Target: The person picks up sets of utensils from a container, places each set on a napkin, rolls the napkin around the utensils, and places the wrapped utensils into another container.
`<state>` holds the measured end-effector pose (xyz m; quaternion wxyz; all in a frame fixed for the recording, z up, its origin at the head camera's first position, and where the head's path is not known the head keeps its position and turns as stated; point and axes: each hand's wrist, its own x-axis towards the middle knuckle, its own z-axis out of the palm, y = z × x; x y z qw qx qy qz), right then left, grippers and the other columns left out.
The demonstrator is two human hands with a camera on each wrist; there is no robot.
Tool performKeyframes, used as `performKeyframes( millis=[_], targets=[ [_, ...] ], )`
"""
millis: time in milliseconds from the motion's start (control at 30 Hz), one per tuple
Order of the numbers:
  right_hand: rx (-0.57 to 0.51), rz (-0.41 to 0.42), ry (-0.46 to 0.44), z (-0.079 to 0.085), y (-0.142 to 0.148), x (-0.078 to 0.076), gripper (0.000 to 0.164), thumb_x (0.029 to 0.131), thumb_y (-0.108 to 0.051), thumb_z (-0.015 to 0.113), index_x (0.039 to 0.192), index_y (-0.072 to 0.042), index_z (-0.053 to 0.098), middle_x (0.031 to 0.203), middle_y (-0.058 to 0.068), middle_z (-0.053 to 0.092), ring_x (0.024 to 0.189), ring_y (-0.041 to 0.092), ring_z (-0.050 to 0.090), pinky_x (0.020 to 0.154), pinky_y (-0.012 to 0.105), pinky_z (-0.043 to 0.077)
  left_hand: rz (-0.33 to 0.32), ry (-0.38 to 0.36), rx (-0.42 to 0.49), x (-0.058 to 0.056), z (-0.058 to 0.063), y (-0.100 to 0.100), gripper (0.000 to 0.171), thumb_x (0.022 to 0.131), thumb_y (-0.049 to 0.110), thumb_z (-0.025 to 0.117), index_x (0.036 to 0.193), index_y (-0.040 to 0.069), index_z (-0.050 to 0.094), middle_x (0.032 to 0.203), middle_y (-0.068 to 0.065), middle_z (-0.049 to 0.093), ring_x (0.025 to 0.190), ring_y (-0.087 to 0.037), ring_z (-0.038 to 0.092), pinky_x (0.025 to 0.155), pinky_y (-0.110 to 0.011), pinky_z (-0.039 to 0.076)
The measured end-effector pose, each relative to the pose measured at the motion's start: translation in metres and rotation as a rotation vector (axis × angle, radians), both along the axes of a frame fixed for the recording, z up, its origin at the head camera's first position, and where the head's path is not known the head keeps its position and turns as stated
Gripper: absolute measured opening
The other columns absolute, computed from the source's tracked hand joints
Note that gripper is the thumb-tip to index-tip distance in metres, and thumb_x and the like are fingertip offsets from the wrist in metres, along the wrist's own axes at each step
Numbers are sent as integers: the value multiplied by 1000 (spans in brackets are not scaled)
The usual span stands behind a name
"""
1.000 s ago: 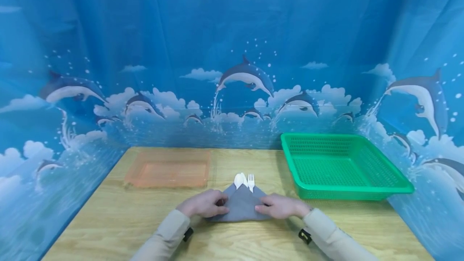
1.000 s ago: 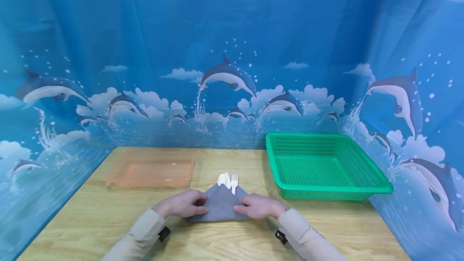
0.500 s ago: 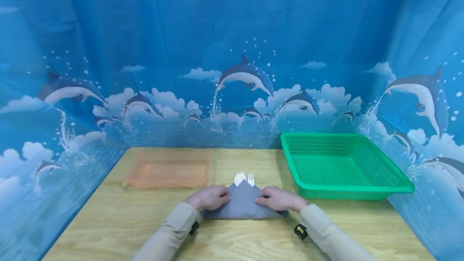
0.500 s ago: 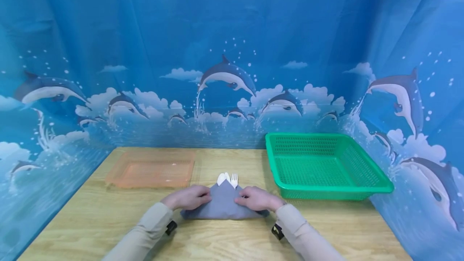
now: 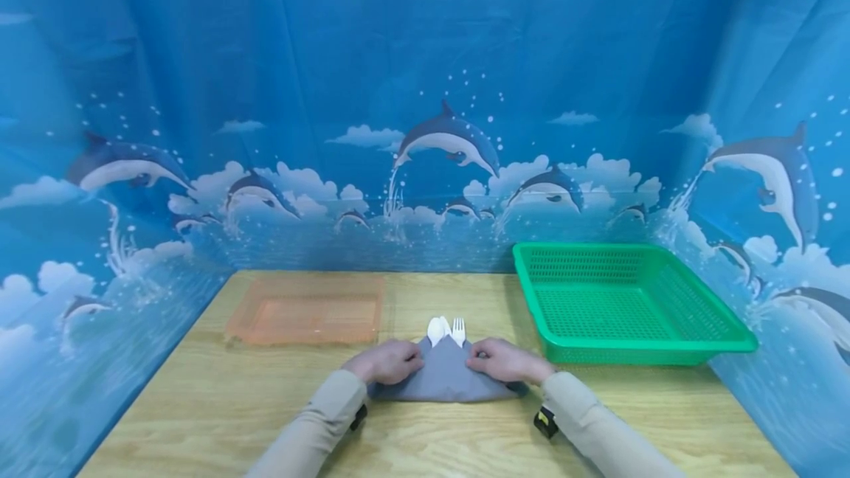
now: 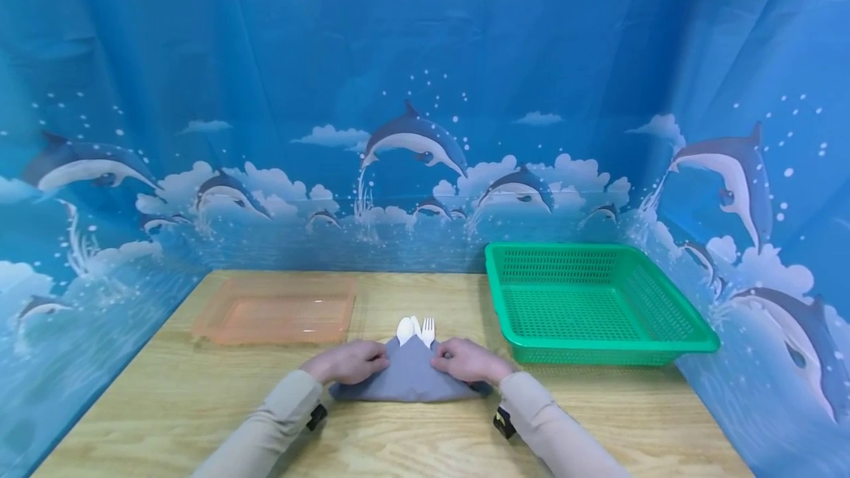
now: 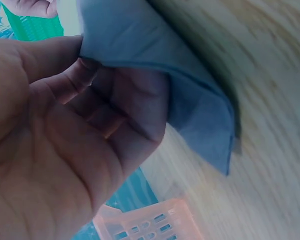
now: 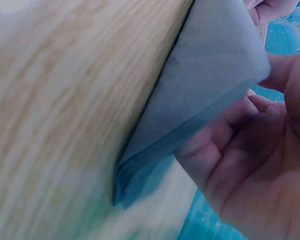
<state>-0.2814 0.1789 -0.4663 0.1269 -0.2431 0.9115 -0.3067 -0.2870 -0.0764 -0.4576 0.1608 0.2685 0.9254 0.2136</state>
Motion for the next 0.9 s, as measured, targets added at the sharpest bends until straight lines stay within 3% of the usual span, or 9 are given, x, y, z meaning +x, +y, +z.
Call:
performKeyframes(
  millis=[300,600,900],
  targets=[
    [10,-21,46,-2,-8,-9,24,96,-21,62,74,-12,62,67,-6,53,62,10,47,59,26,39,17,-19,7,-2,-5,-2,28,102,23,52,75,16,55,64,5,46,56,-10,44,52,-26,36],
    [7,-38,31,-8,-8,-13,33,101,-21,52,70,-10,54,63,-5,41,59,11,39,57,26,34,25,-6,39,-2,-5,-2,29,101,20,52,72,15,53,64,4,44,58,-11,43,55,-26,36],
    [71,-72,11,-7,-14,-14,31,102,-21,51,73,-11,55,64,-3,42,60,12,41,58,27,36,58,-2,57,0,-6,-2,27,100,20,53,73,14,56,66,4,47,60,-11,45,55,-26,37]
  ],
)
